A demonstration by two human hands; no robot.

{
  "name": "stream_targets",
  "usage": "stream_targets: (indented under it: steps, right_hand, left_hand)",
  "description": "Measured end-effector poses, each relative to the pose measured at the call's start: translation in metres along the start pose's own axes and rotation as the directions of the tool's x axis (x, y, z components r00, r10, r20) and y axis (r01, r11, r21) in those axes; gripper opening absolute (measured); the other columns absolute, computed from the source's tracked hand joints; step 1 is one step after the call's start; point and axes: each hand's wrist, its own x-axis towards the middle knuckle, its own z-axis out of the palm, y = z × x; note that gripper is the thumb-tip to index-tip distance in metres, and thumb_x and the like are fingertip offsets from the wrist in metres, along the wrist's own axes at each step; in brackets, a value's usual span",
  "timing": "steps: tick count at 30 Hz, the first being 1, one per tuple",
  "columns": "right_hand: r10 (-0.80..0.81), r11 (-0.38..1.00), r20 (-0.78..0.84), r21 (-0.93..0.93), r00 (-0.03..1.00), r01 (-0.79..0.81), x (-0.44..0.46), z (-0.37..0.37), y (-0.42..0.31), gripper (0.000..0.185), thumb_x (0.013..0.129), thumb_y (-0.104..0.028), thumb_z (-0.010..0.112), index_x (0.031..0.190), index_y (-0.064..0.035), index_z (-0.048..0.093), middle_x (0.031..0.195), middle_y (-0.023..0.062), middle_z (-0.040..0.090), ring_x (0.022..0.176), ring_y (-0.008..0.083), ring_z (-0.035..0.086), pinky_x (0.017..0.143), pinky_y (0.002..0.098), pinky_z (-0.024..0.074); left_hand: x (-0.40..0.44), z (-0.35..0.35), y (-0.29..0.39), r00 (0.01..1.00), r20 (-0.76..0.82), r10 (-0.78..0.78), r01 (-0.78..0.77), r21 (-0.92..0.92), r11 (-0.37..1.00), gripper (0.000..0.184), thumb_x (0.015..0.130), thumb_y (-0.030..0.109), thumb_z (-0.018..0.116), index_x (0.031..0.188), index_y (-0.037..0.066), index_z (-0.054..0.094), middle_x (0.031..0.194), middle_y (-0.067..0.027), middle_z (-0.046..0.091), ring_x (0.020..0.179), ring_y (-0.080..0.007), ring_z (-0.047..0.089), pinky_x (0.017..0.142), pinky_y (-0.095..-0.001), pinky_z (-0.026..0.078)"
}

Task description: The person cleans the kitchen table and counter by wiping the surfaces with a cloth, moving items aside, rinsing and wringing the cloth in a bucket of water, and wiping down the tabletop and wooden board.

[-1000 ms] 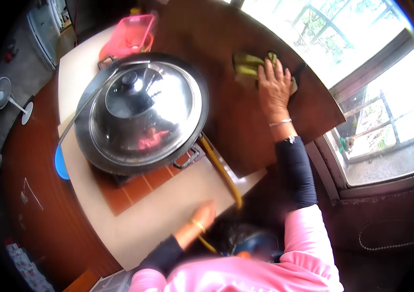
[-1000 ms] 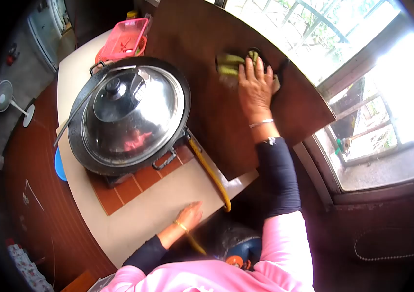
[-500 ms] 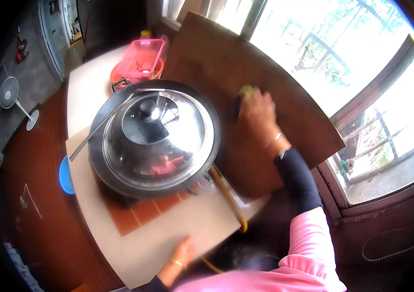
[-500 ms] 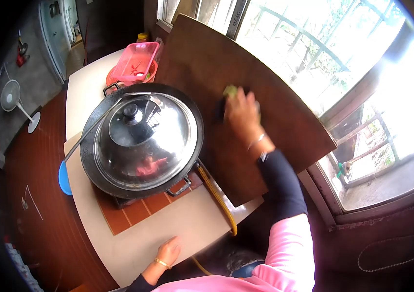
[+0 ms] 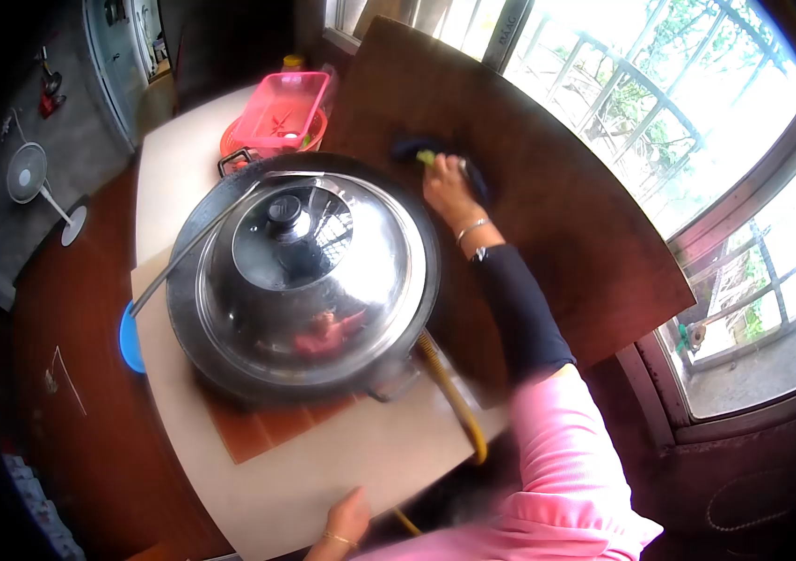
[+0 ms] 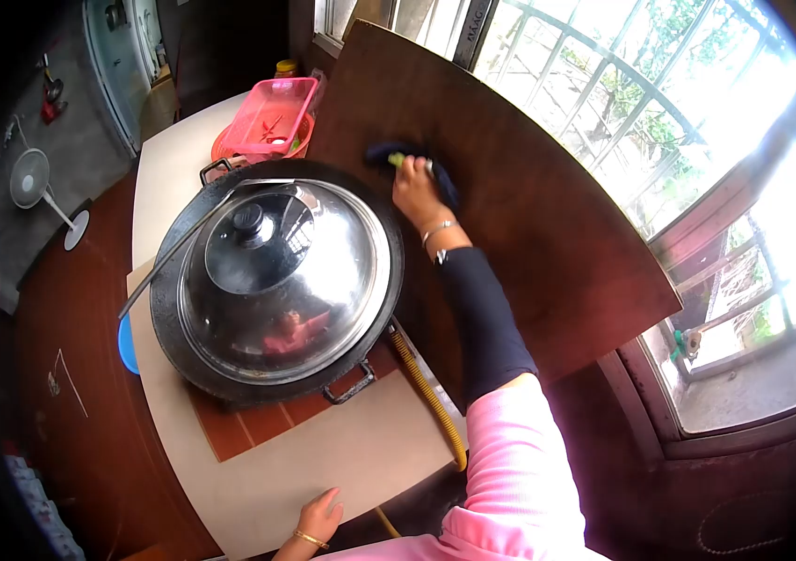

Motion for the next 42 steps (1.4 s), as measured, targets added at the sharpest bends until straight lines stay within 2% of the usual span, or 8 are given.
stream_targets:
  steps: [2, 6, 9, 18, 25, 31, 39, 42]
  right_hand:
    - [-0.001, 0.852, 0.06, 0.522, 0.998, -0.03, -0.035, 0.01, -0.042, 0.023, 0.087, -0.019, 0.055, 0.102, -0.0047, 0.063, 0.101, 0.0117, 0.058, 0.1, 0.0287, 0.049, 0.086, 0.0408, 0.0416]
    - [0.096, -0.108, 0.212, 0.973, 0.973, -0.202, -0.14, -0.034, -0.123, 0.029, 0.08, -0.02, 0.056, 0.101, -0.0021, 0.066, 0.105, 0.0132, 0.06, 0.101, 0.0309, 0.05, 0.089, 0.0423, 0.0393]
    - [-0.619, 0.669, 0.197, 0.64, 0.761, 0.378, -0.211, -0.088, -0.113, 0.026, 0.075, -0.02, 0.057, 0.091, -0.0043, 0.07, 0.1, 0.0101, 0.063, 0.105, 0.0298, 0.048, 0.088, 0.0414, 0.0391]
    - [-0.053, 0.971, 0.203, 0.24, 0.978, 0.002, -0.156, -0.166, 0.103, 0.02, 0.077, -0.017, 0.057, 0.093, -0.0119, 0.067, 0.102, 0.0047, 0.061, 0.097, 0.027, 0.05, 0.076, 0.038, 0.0409]
    - [0.144, 0.989, 0.105, 0.03, 0.984, -0.148, -0.145, -0.079, 0.031, 0.025, 0.078, -0.019, 0.056, 0.098, -0.0096, 0.069, 0.113, 0.0042, 0.063, 0.106, 0.027, 0.05, 0.081, 0.0375, 0.0389]
    - [-0.527, 0.798, 0.182, 0.444, 0.83, 0.408, -0.275, -0.119, -0.104, 0.024, 0.076, -0.021, 0.055, 0.088, -0.0083, 0.071, 0.098, 0.006, 0.062, 0.105, 0.029, 0.048, 0.083, 0.0383, 0.0374]
    - [-0.367, 0.672, 0.54, 0.717, 0.757, -0.186, -0.349, -0.235, -0.052, 0.017, 0.078, -0.016, 0.057, 0.09, -0.0084, 0.066, 0.103, 0.0079, 0.063, 0.089, 0.0267, 0.054, 0.075, 0.037, 0.0463]
    - [0.085, 0.489, 0.52, 0.721, 0.85, -0.491, -0.29, -0.251, -0.055, 0.029, 0.075, -0.012, 0.064, 0.103, -0.0047, 0.061, 0.114, 0.0119, 0.062, 0.089, 0.0326, 0.055, 0.078, 0.042, 0.0481]
  left_hand:
    - [0.003, 0.0, 0.002, 1.0, 0.0, 0.0, 0.0, 0.008, 1.0, 0.035, 0.08, 0.014, 0.062, 0.112, 0.001, 0.06, 0.106, -0.0219, 0.064, 0.097, -0.0378, 0.062, 0.085, -0.042, 0.05]
    - [-0.004, -0.012, 0.007, 1.0, -0.008, -0.011, 0.01, -0.048, 0.999, 0.034, 0.081, 0.014, 0.062, 0.113, 0.001, 0.06, 0.107, -0.0225, 0.064, 0.098, -0.038, 0.062, 0.085, -0.0423, 0.05]
    - [-0.013, -0.028, 0.005, 1.0, -0.027, -0.014, 0.014, -0.013, 1.0, 0.035, 0.081, 0.014, 0.062, 0.114, 0.001, 0.06, 0.106, -0.0232, 0.064, 0.098, -0.0382, 0.062, 0.085, -0.0423, 0.05]
    - [-0.027, -0.053, -0.017, 0.998, 0.031, -0.061, 0.06, 0.028, 0.998, 0.035, 0.082, 0.014, 0.061, 0.116, 0.002, 0.059, 0.108, -0.0227, 0.063, 0.099, -0.038, 0.061, 0.085, -0.042, 0.05]
    - [-0.02, -0.013, -0.004, 0.993, 0.116, 0.031, -0.039, 0.065, 0.997, 0.034, 0.082, 0.011, 0.061, 0.114, 0.0, 0.059, 0.11, -0.0202, 0.063, 0.101, -0.0363, 0.061, 0.088, -0.0413, 0.049]
    - [-0.018, 0.001, 0.026, 0.975, 0.221, -0.007, 0.001, 0.027, 1.0, 0.033, 0.082, 0.01, 0.061, 0.114, 0.001, 0.059, 0.109, -0.0202, 0.063, 0.1, -0.036, 0.061, 0.087, -0.0402, 0.05]
    - [-0.037, -0.022, -0.014, 0.993, 0.108, -0.042, 0.036, 0.065, 0.997, 0.033, 0.08, 0.01, 0.063, 0.112, 0.001, 0.06, 0.109, -0.0202, 0.063, 0.101, -0.0352, 0.061, 0.087, -0.04, 0.05]
    - [-0.04, -0.03, -0.017, 0.995, 0.075, -0.058, 0.053, 0.069, 0.996, 0.034, 0.081, 0.011, 0.063, 0.113, 0.001, 0.06, 0.109, -0.0205, 0.064, 0.1, -0.0356, 0.062, 0.086, -0.0404, 0.051]
